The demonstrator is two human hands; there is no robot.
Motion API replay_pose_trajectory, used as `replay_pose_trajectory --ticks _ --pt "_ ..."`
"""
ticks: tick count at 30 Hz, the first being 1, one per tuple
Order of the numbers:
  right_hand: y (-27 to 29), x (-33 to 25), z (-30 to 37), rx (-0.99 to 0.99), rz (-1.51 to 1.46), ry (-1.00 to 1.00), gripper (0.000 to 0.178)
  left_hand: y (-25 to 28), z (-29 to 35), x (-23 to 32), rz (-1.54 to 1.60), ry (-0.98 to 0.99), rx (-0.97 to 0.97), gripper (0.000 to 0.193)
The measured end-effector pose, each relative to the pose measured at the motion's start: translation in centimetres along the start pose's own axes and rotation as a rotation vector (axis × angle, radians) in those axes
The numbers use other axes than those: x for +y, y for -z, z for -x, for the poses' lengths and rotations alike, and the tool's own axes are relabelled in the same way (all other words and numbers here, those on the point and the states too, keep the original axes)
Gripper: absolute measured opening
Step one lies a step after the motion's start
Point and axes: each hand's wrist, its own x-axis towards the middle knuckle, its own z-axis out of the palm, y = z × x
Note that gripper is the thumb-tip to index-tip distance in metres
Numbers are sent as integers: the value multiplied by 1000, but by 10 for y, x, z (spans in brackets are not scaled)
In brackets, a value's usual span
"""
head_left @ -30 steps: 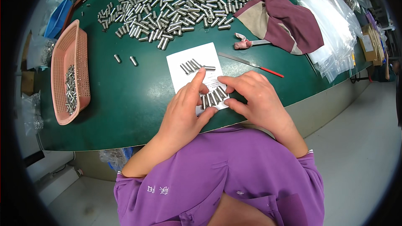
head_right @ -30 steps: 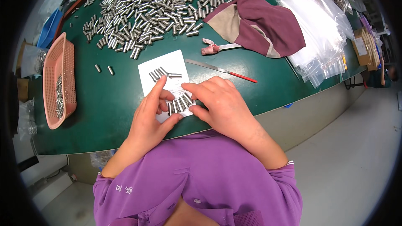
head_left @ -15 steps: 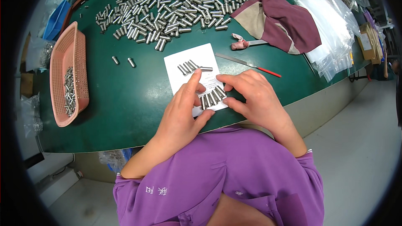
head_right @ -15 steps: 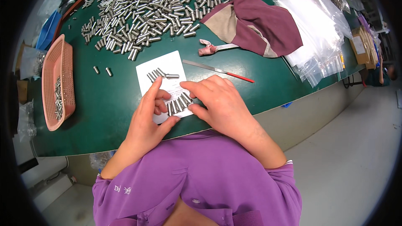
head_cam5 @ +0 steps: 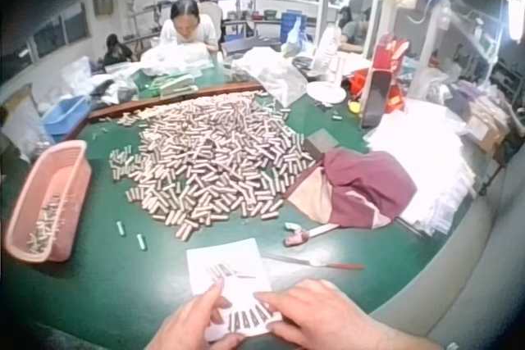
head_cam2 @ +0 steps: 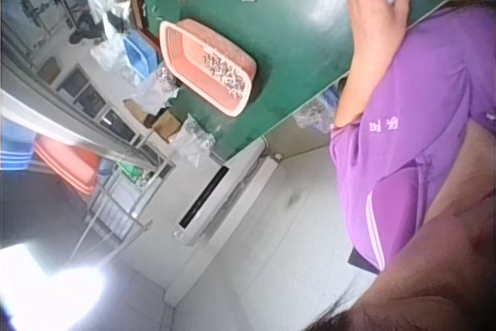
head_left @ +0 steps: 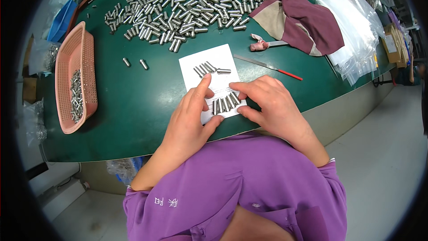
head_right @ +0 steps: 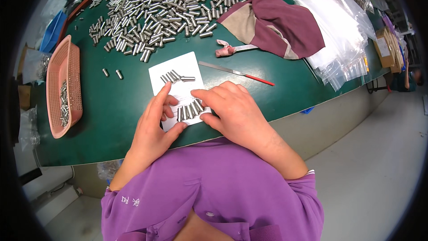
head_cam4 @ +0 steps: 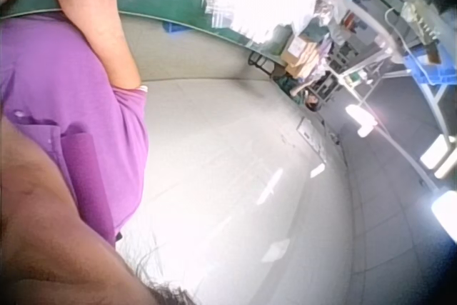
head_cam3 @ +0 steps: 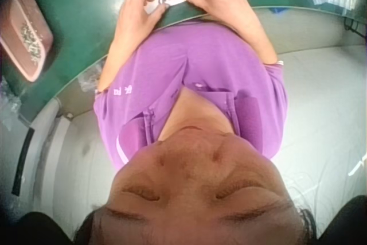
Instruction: The person sits at a green workbench and sorts small cylindrical metal parts. They pick up individual parts from a large pile, place them on a white paper, and occasionally use a metal file to rub the surface of the parts. The person also uses a cloth to wipe the parts and arranges them in neat rows on the paper.
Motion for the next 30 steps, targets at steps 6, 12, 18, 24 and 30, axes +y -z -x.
replay_pose_trajectory --ticks 6,12,18,24,30 --pt "-6 -1 -5 -5 -36 2 40 9 -3 -3 -21 -77 3 56" --pt "-17 1 -9 56 -50 14 30 8 -6 -5 -21 -25 -10 37" --pt "-20 0 -13 58 -56 36 28 9 -11 -8 33 60 -54 31" --pt "-24 -3 -9 87 -89 58 29 0 -4 -14 36 -22 26 32" --pt "-31 -2 -6 122 -163 50 27 -5 0 -12 97 26 72 48"
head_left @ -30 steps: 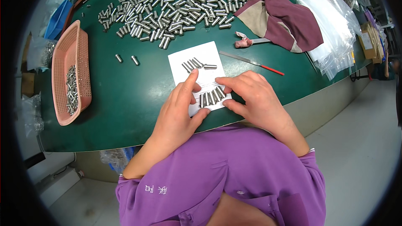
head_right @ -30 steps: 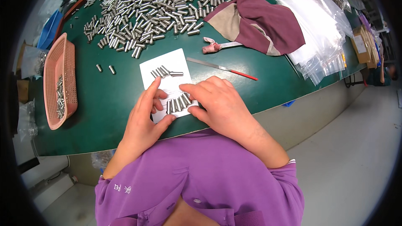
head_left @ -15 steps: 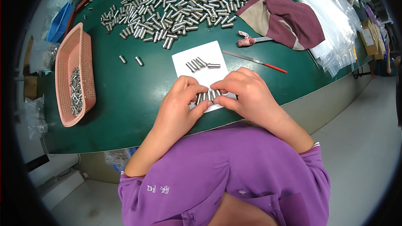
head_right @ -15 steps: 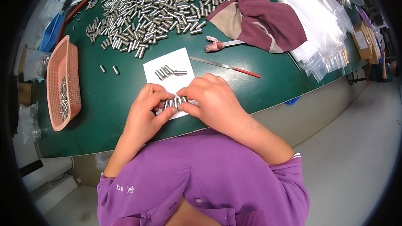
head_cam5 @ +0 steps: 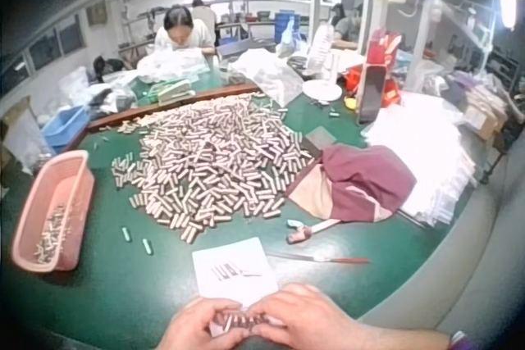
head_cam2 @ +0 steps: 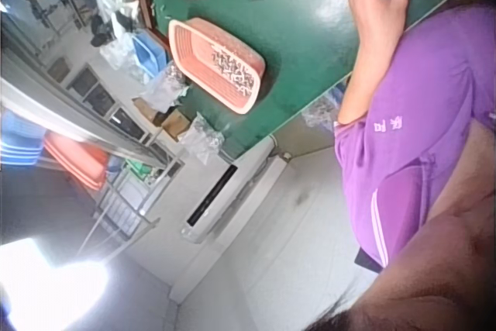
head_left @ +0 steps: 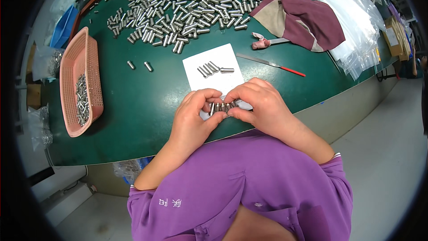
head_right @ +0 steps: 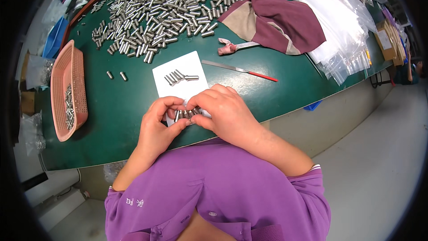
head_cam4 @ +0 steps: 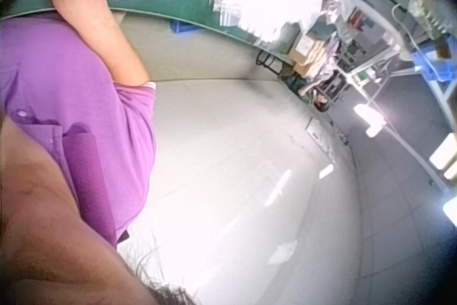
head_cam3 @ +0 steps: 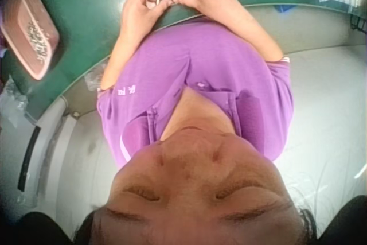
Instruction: The person sits at a green workbench and sorts small cylindrical metal parts. They pick up individual parts from a large pile, place them on a white paper, and occasionally use a metal file to rub the surface of the parts. The person also uses a cloth to wipe the parts and arranges them in neat rows on the paper.
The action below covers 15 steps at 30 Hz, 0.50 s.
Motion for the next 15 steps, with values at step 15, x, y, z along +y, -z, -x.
replay_pose_trajectory --ticks 15 --pt "-6 8 -3 11 -58 24 26 -4 -3 -8 -65 -84 71 68"
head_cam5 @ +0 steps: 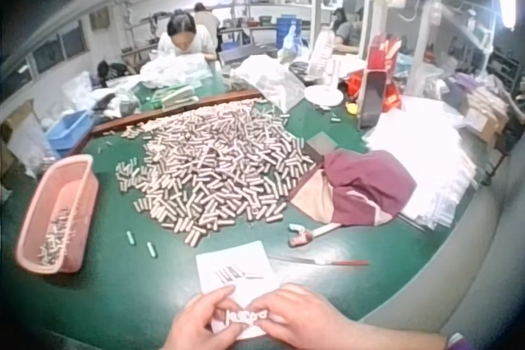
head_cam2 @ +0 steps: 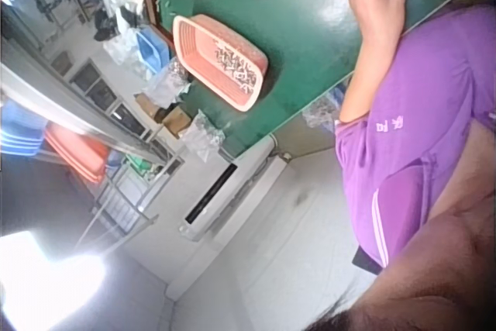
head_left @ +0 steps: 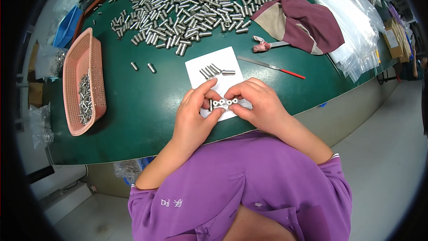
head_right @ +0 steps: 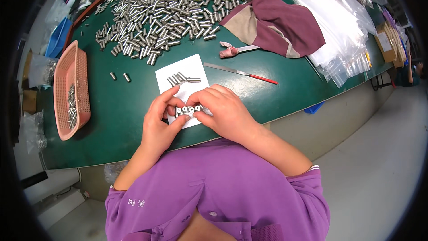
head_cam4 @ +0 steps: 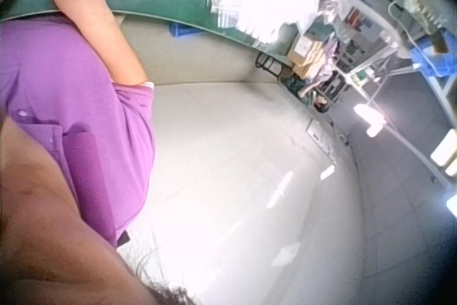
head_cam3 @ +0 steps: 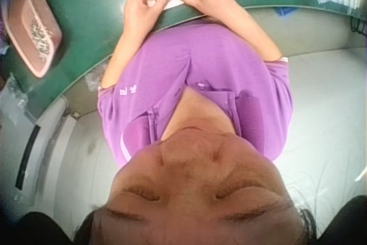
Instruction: The person sits at a green workbench and sorts small cylindrical metal parts. They pick up individual parts from a large pile, place them on a white paper, and occasionally use a metal file to rub the surface of the parts. The person also uses a cloth to wipe the parts and arranges them in neat rows on the paper.
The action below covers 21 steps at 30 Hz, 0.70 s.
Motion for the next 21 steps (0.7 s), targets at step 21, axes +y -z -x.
replay_pose_trajectory --ticks 21 --pt "9 -10 0 -22 82 27 36 17 4 9 -36 -7 -142 81"
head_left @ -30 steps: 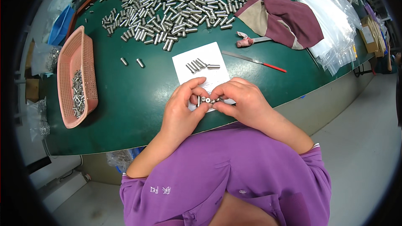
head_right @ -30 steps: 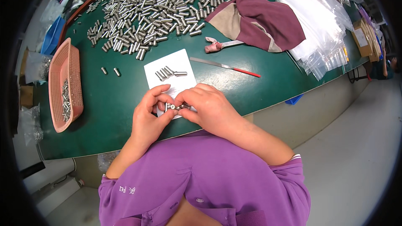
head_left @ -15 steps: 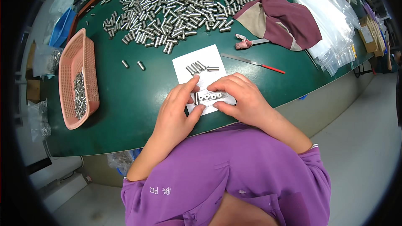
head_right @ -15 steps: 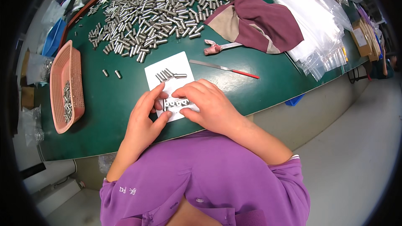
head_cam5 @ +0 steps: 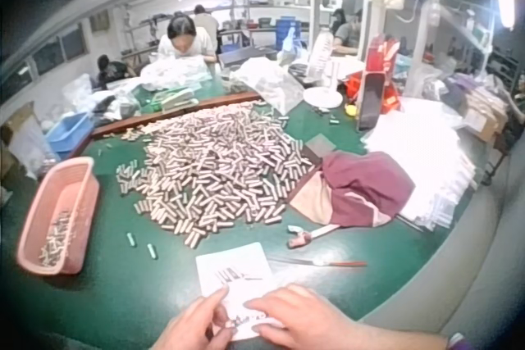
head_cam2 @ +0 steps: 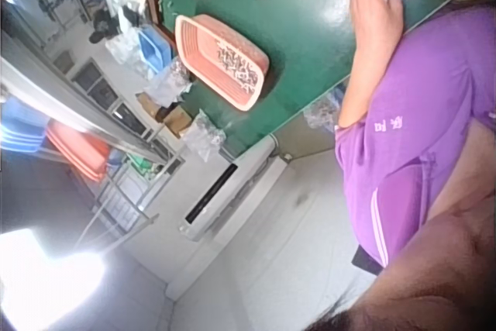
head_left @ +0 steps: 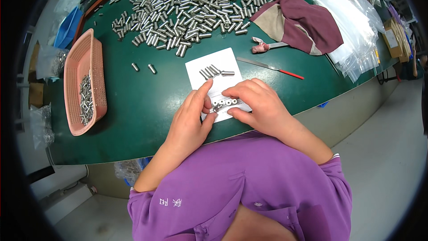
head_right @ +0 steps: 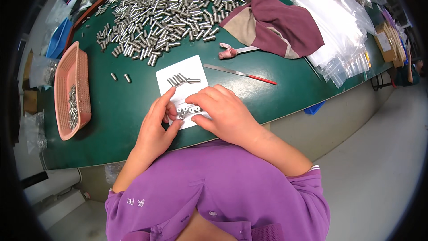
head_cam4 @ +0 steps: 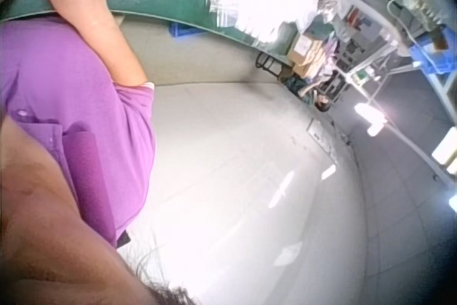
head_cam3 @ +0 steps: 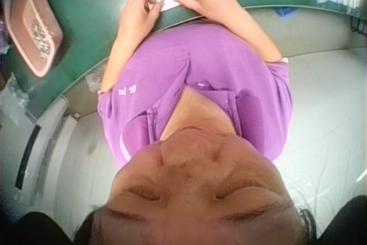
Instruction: The person sits at a green workbench and sorts small cylindrical metal parts. They pick up individual parts from a large pile, place them on a white paper, and occasionally use a metal file to rub the surface of the parts. The person also uses a cloth to wipe the parts and arranges them in neat rows on the paper.
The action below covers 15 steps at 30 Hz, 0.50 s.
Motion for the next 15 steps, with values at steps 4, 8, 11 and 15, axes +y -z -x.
replay_pose_trajectory --ticks 4,8,11,15 --pt "-5 1 -2 7 -1 23 34 1 -3 6 -15 11 20 69" --pt "-7 4 -3 -31 -21 41 32 -4 -6 4 -73 -50 44 57" --pt "-7 1 -4 -31 -16 28 30 -4 -7 3 -91 -56 40 55" --pt "-5 1 -4 -41 -3 7 29 -2 -4 5 -74 -10 45 53"
